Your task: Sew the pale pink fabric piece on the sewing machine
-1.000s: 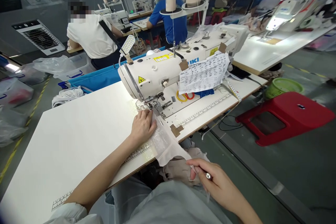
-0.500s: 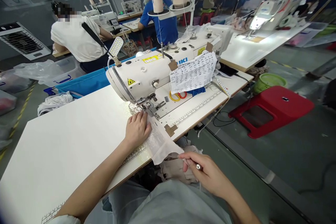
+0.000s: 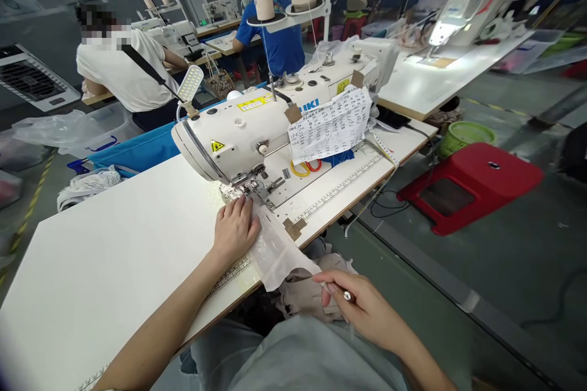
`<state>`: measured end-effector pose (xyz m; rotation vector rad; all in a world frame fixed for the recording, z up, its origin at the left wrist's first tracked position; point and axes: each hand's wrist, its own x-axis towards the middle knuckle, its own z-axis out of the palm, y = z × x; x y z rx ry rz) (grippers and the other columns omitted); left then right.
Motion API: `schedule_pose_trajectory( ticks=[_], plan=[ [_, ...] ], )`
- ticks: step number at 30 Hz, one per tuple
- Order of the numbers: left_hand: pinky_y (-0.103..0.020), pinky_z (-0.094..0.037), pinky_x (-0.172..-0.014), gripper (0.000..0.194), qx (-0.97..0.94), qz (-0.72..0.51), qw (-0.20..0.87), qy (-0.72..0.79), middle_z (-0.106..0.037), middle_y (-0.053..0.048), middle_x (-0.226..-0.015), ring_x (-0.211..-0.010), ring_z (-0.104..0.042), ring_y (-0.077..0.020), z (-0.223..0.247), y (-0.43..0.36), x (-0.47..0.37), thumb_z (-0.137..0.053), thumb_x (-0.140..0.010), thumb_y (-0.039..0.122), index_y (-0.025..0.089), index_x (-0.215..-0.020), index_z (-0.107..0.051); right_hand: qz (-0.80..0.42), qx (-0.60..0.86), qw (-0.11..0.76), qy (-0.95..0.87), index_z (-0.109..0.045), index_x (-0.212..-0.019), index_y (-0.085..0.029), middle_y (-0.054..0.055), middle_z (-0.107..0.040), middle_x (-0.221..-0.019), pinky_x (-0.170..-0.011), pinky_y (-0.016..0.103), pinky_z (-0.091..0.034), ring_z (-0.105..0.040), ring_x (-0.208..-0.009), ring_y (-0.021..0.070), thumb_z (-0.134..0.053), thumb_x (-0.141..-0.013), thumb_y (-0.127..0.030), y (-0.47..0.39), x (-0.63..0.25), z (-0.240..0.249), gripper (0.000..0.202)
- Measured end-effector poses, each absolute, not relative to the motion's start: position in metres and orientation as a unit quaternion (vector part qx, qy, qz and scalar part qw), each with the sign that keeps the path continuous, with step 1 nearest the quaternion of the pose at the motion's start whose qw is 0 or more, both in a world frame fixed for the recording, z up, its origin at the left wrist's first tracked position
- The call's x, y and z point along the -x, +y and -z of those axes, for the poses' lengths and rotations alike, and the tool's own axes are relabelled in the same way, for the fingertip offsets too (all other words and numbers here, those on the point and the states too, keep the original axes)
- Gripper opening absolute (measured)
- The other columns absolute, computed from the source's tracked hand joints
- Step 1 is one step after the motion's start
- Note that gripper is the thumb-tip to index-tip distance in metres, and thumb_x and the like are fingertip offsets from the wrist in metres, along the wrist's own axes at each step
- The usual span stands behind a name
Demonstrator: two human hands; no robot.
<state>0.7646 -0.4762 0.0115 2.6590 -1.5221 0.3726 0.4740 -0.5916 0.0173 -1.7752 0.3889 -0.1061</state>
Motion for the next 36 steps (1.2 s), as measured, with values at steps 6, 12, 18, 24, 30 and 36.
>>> schedule_pose_trajectory(
  ticks=[6, 12, 18, 24, 30, 36],
  plan=[
    [-0.051, -0.039, -0.105, 0.050, -0.857, -0.131, 0.041, -0.497, -0.053, -0.020, -0.140, -0.130, -0.046, -0.0340, -0.010, -0.477, -0.767, -0.036, -0.095, 0.032, 0.006, -0.135, -0.052, 0.033, 0.763, 0.620, 0.181, -0.063, -0.117, -0.016, 0.006, -0.064, -0.081, -0.046, 0.021, -0.044, -0.044, -0.048, 0.0081, -0.035, -0.100, -0.059, -0.594, -0.478, -0.017, 0.053],
    [-0.054, -0.038, -0.106, 0.048, -0.861, -0.131, 0.052, -0.489, -0.052, -0.019, -0.141, -0.132, -0.044, -0.0340, -0.009, -0.476, -0.772, -0.037, -0.095, 0.032, 0.008, -0.134, -0.052, 0.032, 0.753, 0.633, 0.175, -0.062, -0.118, -0.019, 0.006, -0.064, -0.083, -0.048, 0.022, -0.046, -0.048, -0.051, 0.0096, -0.036, -0.101, -0.055, -0.592, -0.481, -0.018, 0.049],
    [-0.049, -0.039, -0.105, 0.042, -0.846, -0.117, 0.060, -0.517, -0.057, -0.017, -0.131, -0.127, -0.045, -0.0328, -0.019, -0.471, -0.759, -0.039, -0.096, 0.030, 0.011, -0.130, -0.056, 0.051, 0.754, 0.633, 0.165, -0.058, -0.126, -0.021, 0.006, -0.064, -0.088, -0.054, 0.024, -0.050, -0.058, -0.057, 0.0120, -0.037, -0.102, -0.048, -0.592, -0.482, -0.017, 0.041],
    [-0.049, -0.037, -0.107, 0.040, -0.841, -0.104, 0.062, -0.527, -0.056, -0.017, -0.130, -0.124, -0.045, -0.0322, -0.018, -0.472, -0.753, -0.040, -0.096, 0.029, 0.010, -0.127, -0.056, 0.054, 0.763, 0.621, 0.170, -0.057, -0.128, -0.022, 0.006, -0.063, -0.086, -0.053, 0.024, -0.047, -0.056, -0.057, 0.0123, -0.038, -0.103, -0.045, -0.593, -0.481, -0.015, 0.039],
    [-0.048, -0.039, -0.105, 0.040, -0.842, -0.107, 0.065, -0.525, -0.057, -0.017, -0.127, -0.122, -0.045, -0.0327, -0.017, -0.472, -0.755, -0.042, -0.095, 0.029, 0.010, -0.128, -0.056, 0.057, 0.773, 0.609, 0.168, -0.057, -0.128, -0.020, 0.006, -0.064, -0.085, -0.052, 0.025, -0.046, -0.054, -0.057, 0.0125, -0.038, -0.103, -0.046, -0.594, -0.489, -0.012, 0.041],
    [-0.047, -0.038, -0.106, 0.041, -0.841, -0.100, 0.066, -0.528, -0.055, -0.018, -0.127, -0.123, -0.045, -0.0320, -0.017, -0.471, -0.754, -0.040, -0.096, 0.029, 0.009, -0.129, -0.055, 0.075, 0.785, 0.594, 0.156, -0.058, -0.127, -0.018, 0.006, -0.064, -0.083, -0.056, 0.024, -0.045, -0.053, -0.061, 0.0129, -0.037, -0.103, -0.044, -0.595, -0.502, -0.008, 0.041]
  ],
)
